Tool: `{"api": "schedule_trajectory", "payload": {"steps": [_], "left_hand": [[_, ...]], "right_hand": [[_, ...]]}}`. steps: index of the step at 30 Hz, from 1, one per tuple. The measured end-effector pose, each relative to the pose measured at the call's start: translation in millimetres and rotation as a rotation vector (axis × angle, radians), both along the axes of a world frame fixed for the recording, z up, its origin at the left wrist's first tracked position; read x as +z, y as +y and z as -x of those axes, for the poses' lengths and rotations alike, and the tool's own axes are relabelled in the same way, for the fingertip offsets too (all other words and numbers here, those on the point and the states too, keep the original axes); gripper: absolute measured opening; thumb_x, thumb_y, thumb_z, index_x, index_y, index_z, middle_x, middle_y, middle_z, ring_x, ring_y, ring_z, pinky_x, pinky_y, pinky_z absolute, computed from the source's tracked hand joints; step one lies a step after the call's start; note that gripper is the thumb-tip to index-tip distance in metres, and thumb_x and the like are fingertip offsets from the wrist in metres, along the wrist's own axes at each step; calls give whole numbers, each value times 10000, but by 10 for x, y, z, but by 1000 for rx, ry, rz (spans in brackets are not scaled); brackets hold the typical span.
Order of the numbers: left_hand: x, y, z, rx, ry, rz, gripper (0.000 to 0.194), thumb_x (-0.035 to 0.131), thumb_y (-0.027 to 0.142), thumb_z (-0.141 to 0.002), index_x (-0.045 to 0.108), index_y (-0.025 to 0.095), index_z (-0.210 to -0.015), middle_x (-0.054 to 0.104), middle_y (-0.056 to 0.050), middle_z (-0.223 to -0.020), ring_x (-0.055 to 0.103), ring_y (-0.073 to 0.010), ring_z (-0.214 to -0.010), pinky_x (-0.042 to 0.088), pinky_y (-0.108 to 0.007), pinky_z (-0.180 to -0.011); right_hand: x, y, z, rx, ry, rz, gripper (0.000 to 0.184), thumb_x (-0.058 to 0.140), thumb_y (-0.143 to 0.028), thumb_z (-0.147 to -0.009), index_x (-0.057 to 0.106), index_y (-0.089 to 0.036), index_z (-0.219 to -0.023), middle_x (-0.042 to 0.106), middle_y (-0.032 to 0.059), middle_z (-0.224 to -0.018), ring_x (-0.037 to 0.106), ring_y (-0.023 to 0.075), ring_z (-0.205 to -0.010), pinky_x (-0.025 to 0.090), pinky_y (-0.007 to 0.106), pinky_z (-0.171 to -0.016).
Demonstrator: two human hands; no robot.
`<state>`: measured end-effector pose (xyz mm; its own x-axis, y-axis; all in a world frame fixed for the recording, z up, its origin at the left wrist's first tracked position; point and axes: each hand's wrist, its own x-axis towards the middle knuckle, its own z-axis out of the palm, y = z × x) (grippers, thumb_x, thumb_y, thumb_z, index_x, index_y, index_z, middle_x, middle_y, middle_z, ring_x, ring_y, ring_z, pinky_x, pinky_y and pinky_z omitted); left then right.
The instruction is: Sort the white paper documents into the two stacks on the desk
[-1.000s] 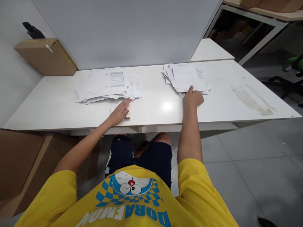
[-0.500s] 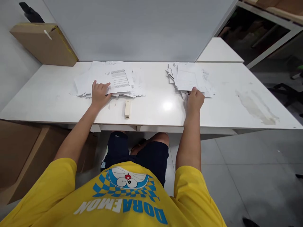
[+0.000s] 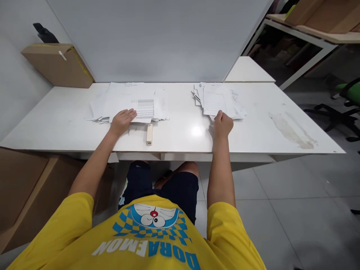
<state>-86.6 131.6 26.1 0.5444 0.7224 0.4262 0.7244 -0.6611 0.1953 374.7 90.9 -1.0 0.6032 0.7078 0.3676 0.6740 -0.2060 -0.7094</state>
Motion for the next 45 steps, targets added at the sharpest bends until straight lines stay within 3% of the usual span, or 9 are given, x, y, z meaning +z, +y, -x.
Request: {"api": "schedule_trajectory", "payload": {"steps": [3,7,11,16,19,22,32,40,45], "left_hand": [[21,-23,-63,-22,20,-11,466,217,293,-1061,651,237,-1220,640,-81,-1355,505,-203,-1370,407,-525,-1158],[45,-78,-210,-22,27,-32,483,181,305,-1070,623,275,-1264,592,-39,-1408,396,-193,-1432,354,-541,-1197],[58,-152,-254,-21,35,-48,483,180,306,-1069,571,269,-1350,525,-39,-1469,265,-206,-1477,258,-563,-1246],[73,-155,-225,-82,47,-47,493,178,247,-1056,515,267,-1416,517,-63,-1481,258,-217,-1481,267,-585,-1241],[70,-134,-232,-105,57,-45,497,174,242,-1057,517,289,-1414,519,-46,-1482,256,-216,-1482,264,-575,-1245],[62,-125,-240,-112,52,-24,473,200,278,-1062,525,304,-1406,524,-31,-1480,261,-217,-1483,259,-565,-1248],[75,-131,-237,-110,47,-2,487,177,288,-1065,521,311,-1408,535,-27,-1470,260,-204,-1481,245,-567,-1252],[-91,-32,-152,-163,44,-293,426,298,198,-1057,514,273,-1416,587,-68,-1413,317,-223,-1455,283,-560,-1229],[-149,18,-136,-196,33,-404,439,413,176,-1032,473,304,-1447,563,-75,-1440,337,-222,-1450,272,-526,-1238]], "right_hand": [[87,-20,561,111,72,-15,452,356,-467,-970,528,-233,-623,594,67,-664,594,240,-793,425,371,-801],[227,138,1579,676,403,137,430,504,-626,-891,580,-233,-734,627,36,-717,608,206,-759,441,319,-733],[375,410,2103,689,784,309,374,707,-514,-785,572,-222,-976,634,32,-761,578,180,-685,449,303,-634],[411,531,2060,590,830,140,295,742,-358,-695,563,-226,-890,633,19,-854,559,171,-772,454,292,-670],[357,482,2026,706,877,70,275,728,-395,-672,524,-234,-762,590,-12,-772,536,155,-745,434,283,-659],[287,431,2077,895,901,101,296,728,-444,-674,537,-236,-765,596,-15,-794,540,151,-741,425,288,-664],[238,417,2080,766,947,232,324,713,-382,-718,595,-251,-990,692,32,-963,604,220,-909,506,336,-760],[337,291,2077,950,1065,127,486,739,-285,-659,657,-213,-1133,701,70,-1220,619,279,-1155,451,468,-1070],[333,267,2101,961,1107,198,508,724,-232,-622,649,-208,-1124,701,82,-1216,645,308,-1097,506,530,-1000]]}}
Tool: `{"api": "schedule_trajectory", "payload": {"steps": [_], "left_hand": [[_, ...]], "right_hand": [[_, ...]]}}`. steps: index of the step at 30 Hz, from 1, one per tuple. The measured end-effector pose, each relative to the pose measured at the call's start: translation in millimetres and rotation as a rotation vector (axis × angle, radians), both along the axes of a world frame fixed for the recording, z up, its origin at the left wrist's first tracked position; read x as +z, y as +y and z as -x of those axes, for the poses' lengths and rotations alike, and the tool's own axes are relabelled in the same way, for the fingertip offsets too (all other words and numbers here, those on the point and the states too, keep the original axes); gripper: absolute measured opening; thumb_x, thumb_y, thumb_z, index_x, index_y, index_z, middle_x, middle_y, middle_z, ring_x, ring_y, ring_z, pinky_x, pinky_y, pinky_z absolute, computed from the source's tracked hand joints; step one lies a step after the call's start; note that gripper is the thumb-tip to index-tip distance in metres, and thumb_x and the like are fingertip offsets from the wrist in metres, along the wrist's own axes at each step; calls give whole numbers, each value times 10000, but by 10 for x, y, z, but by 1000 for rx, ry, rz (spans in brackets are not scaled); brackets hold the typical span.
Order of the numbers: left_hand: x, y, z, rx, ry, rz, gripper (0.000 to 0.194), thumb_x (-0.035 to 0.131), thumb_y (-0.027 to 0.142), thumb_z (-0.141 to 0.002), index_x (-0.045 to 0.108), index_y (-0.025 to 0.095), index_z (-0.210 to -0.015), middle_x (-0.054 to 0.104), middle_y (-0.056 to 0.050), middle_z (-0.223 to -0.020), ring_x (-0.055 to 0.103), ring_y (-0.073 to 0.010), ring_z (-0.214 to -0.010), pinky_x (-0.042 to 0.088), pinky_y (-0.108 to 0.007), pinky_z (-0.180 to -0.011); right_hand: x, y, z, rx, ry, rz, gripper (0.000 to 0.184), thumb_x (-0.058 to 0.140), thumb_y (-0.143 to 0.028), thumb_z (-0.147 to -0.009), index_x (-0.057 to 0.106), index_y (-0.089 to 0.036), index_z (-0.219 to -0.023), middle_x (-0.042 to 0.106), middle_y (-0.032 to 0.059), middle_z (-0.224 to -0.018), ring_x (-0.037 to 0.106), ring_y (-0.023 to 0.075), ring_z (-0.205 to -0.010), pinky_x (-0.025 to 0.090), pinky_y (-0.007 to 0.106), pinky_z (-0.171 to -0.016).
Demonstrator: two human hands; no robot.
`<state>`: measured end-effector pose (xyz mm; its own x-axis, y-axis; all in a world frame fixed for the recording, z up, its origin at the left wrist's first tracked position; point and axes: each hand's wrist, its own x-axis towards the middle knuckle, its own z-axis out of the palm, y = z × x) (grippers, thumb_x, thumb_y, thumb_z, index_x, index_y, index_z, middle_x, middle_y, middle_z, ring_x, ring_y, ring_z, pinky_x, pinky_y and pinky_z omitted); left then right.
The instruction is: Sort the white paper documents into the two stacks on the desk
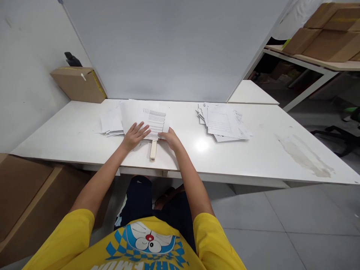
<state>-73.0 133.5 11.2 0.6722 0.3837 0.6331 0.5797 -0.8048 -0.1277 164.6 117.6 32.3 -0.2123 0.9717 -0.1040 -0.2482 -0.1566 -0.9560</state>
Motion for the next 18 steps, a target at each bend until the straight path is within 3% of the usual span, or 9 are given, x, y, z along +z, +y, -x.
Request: {"api": "schedule_trajectory", "payload": {"steps": [5,11,15,18], "left_hand": [[20,-10,-8,20,-13,-13,455,375,130,-1031,494,317,-1429,567,-65,-1442,347,-219,-1453,315,-527,-1219],[23,12,10,121,-80,66,461,291,127,-1036,548,272,-1390,568,-70,-1443,345,-228,-1461,309,-539,-1217],[33,107,123,277,-234,150,467,253,188,-1032,579,250,-1361,535,-62,-1479,283,-251,-1498,209,-600,-1243],[55,158,225,391,-381,137,446,376,332,-1014,512,211,-1420,374,-60,-1593,109,-325,-1542,62,-665,-1243]], "right_hand": [[-62,55,-20,-87,-4,6,506,694,-159,-562,624,-203,-1061,720,81,-1117,645,287,-1012,543,474,-897],[-247,304,-188,-392,-93,-44,403,599,-180,-549,567,-207,-950,660,15,-861,602,203,-834,517,343,-729],[-277,401,-403,-643,-111,-109,349,554,-199,-549,528,-222,-897,574,-30,-764,549,157,-750,467,280,-658],[-250,310,-557,-568,-27,-93,309,571,-187,-544,526,-221,-847,573,-30,-750,540,143,-736,454,268,-656]]}}
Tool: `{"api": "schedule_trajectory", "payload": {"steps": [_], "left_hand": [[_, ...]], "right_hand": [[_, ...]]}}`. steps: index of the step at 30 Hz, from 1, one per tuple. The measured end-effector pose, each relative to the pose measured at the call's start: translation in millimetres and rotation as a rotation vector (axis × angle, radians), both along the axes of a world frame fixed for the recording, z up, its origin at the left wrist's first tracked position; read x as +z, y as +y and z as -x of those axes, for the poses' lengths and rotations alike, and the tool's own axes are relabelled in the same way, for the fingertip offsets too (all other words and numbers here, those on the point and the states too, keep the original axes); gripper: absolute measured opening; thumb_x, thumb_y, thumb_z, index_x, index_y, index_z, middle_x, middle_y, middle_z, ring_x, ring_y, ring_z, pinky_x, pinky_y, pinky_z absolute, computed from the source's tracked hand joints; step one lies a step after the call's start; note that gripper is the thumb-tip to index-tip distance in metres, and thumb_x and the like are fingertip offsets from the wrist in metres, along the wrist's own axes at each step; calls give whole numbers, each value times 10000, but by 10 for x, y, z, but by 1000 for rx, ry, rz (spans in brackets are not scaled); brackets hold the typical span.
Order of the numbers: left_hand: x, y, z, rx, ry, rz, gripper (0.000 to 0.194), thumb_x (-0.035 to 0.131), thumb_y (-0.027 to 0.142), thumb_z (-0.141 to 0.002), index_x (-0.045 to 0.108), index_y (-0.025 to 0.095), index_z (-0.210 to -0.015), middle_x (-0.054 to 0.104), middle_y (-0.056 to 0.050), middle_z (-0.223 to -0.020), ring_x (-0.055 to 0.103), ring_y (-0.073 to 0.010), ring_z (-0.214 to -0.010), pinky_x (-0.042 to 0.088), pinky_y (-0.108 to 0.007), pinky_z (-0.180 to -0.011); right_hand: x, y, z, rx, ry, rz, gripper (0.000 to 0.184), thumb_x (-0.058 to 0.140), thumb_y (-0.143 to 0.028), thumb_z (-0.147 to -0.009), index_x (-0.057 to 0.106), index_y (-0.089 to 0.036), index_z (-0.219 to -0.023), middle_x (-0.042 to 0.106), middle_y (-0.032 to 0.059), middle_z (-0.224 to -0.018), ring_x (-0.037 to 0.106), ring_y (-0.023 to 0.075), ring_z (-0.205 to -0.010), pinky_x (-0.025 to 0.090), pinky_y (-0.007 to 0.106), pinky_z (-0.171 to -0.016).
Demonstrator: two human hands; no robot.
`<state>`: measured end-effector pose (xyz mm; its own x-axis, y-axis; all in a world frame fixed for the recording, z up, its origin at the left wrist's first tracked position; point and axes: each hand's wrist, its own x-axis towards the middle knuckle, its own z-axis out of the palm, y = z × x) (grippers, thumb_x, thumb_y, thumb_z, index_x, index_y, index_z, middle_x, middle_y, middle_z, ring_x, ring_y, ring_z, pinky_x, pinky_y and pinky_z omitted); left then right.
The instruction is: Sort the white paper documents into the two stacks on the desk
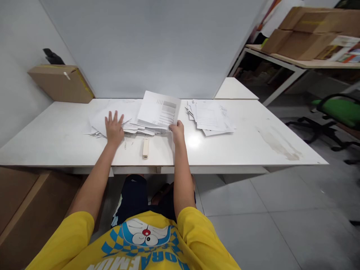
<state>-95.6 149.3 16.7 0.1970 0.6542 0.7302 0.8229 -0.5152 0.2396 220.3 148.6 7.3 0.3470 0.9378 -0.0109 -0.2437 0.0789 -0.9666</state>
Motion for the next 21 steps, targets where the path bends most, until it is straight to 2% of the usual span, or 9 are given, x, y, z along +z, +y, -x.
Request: {"api": "schedule_trajectory", "payload": {"steps": [3,6,8,10,12,15,17,19,21], "left_hand": [[64,-46,31,-47,-20,-21,586,498,439,-973,419,143,-1472,271,-55,-1640,74,-385,-1538,-29,-673,-1232],[190,-199,-110,-153,-60,9,650,531,510,-957,401,132,-1470,312,-61,-1622,109,-365,-1537,-39,-614,-1249],[281,-324,-336,-225,-156,138,799,562,603,-913,293,173,-1531,261,-90,-1642,111,-344,-1543,42,-566,-1265],[350,-439,-644,-297,-304,345,997,607,693,-835,122,245,-1582,189,-120,-1660,147,-341,-1539,156,-550,-1250],[393,-538,-975,-383,-470,548,1093,605,750,-793,16,286,-1588,216,-151,-1648,228,-350,-1518,240,-567,-1213],[419,-683,-1395,-574,-631,816,1013,500,781,-834,28,299,-1589,339,-152,-1600,343,-335,-1475,309,-556,-1183],[407,-789,-1602,-667,-663,897,903,432,761,-880,86,318,-1587,353,-114,-1600,325,-316,-1486,294,-538,-1197],[354,-882,-1770,-678,-667,880,832,410,738,-904,116,352,-1579,253,-60,-1648,210,-302,-1529,246,-523,-1224],[253,-928,-1919,-626,-664,796,835,430,733,-899,88,379,-1574,83,-14,-1687,58,-288,-1555,193,-503,-1247]], "right_hand": [[-1,-219,-102,85,105,-34,293,617,-172,-538,552,-219,-820,602,-24,-759,543,133,-729,460,264,-666],[-41,-493,-191,40,185,-125,302,674,-189,-551,587,-226,-837,637,-19,-794,572,140,-755,490,276,-696],[-67,-668,-281,7,199,-193,319,715,-209,-557,607,-230,-856,666,-5,-840,610,166,-827,521,304,-753],[-78,-820,-411,-37,178,-252,334,746,-231,-560,622,-235,-871,682,7,-868,631,194,-903,536,340,-821],[-83,-947,-579,-92,135,-304,349,757,-256,-570,632,-239,-896,686,13,-876,635,208,-951,531,366,-874],[-122,-1116,-876,-174,21,-312,369,750,-269,-584,636,-236,-933,695,15,-912,633,206,-948,513,379,-897],[-186,-1229,-1076,-242,-69,-276,377,741,-271,-594,631,-226,-952,696,16,-940,629,196,-917,502,375,-892],[-269,-1335,-1254,-330,-140,-244,386,723,-292,-608,620,-217,-972,693,19,-948,621,193,-904,491,374,-890],[-342,-1420,-1389,-415,-218,-202,377,692,-334,-621,611,-210,-968,689,27,-931,610,204,-900,482,383,-887]]}}
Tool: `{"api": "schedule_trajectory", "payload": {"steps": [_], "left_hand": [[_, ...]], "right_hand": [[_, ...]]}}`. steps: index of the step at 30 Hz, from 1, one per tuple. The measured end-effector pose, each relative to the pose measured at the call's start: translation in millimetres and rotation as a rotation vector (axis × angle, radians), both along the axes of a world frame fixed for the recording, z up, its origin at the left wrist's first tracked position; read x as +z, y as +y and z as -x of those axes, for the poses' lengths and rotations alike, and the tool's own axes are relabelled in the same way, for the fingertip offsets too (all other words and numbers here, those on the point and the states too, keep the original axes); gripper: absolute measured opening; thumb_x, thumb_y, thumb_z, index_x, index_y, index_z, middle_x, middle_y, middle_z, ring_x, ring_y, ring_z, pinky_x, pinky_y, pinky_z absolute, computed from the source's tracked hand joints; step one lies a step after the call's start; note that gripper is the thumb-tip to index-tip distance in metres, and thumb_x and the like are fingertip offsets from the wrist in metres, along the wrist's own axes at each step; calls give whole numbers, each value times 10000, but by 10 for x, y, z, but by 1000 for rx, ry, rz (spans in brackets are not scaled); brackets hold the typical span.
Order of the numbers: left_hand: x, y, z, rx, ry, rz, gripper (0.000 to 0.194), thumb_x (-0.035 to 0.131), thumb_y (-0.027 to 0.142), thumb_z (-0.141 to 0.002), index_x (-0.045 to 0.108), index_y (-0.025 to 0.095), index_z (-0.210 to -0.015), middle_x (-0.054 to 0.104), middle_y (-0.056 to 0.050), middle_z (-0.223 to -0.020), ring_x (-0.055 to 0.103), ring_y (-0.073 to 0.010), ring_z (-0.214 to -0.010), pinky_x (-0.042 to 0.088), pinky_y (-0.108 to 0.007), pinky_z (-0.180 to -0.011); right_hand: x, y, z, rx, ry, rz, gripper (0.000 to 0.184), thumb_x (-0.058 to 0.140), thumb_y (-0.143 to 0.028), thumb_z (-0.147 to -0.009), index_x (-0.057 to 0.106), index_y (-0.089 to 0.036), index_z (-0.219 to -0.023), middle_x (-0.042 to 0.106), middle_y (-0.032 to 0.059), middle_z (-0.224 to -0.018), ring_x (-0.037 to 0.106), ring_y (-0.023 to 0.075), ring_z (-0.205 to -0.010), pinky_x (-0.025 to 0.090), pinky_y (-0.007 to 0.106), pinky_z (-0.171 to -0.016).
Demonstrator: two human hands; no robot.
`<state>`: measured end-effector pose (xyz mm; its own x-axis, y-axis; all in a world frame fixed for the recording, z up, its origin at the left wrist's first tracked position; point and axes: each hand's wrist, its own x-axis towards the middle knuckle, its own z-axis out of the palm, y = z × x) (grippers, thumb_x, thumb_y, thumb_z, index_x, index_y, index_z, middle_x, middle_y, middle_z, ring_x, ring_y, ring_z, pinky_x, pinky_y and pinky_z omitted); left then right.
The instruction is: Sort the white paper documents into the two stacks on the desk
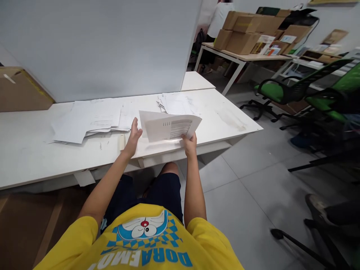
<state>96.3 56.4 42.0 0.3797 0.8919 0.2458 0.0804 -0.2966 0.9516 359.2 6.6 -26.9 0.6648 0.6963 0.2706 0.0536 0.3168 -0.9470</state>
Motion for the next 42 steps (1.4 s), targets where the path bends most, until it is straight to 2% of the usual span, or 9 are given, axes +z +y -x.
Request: {"api": "schedule_trajectory", "payload": {"steps": [3,9,15,19,24,27,31,36,42], "left_hand": [[-204,49,-187,140,7,-100,916,449,760,-870,22,353,-1572,-57,-36,-1690,-49,-289,-1554,138,-498,-1261],[-451,204,-326,92,23,-294,889,422,764,-877,111,276,-1552,209,-181,-1609,216,-316,-1523,290,-473,-1211],[-479,100,-298,63,-82,-413,761,350,778,-891,290,228,-1414,438,-186,-1380,474,-298,-1343,443,-449,-1088],[-497,7,-315,8,-42,-349,706,510,704,-880,297,227,-1354,531,-153,-1255,594,-268,-1163,519,-421,-966],[-477,-33,-315,237,-70,-348,460,470,626,-938,467,221,-1156,608,-103,-1099,628,-243,-1063,521,-405,-930],[-448,-46,-293,385,-117,-328,464,518,656,-900,522,214,-1044,623,-71,-973,644,-229,-960,530,-385,-877],[-427,-90,-258,441,-174,-331,498,556,698,-853,551,206,-929,598,-38,-827,625,-207,-823,527,-363,-803],[-489,-176,-223,432,-271,-445,625,542,688,-860,491,192,-1236,593,-148,-1130,598,-263,-1043,495,-420,-912],[-582,-226,-196,295,-302,-620,640,563,517,-904,302,239,-1419,499,10,-807,497,-154,-650,478,-344,-677]], "right_hand": [[-42,-68,-95,-70,-120,109,323,636,-376,-657,614,-201,-928,685,44,-909,596,225,-904,474,393,-883],[72,-98,-13,2,-157,113,309,619,-373,-698,602,-209,-960,650,15,-889,577,199,-857,478,351,-853],[113,-156,13,42,-125,88,322,643,-469,-750,550,-219,-931,588,1,-877,540,177,-828,464,312,-797],[62,-166,39,-41,-222,98,308,562,-522,-817,499,-234,-906,545,-1,-870,508,177,-850,430,306,-819],[-32,-155,82,-81,-388,219,315,442,-564,-883,474,-251,-889,525,2,-776,489,198,-758,410,331,-769],[-90,-152,80,-78,-476,268,324,451,-568,-863,496,-250,-907,545,6,-758,508,209,-740,416,351,-770],[-184,-163,69,-45,-476,234,396,490,-568,-832,545,-226,-1023,638,47,-894,587,227,-847,452,383,-822],[-307,-169,46,-26,-361,172,468,600,-574,-767,564,-223,-1075,660,56,-969,616,225,-905,481,426,-879],[-241,-246,150,-9,-117,-12,476,689,-507,-732,556,-239,-1103,623,21,-940,621,189,-906,484,388,-880]]}}
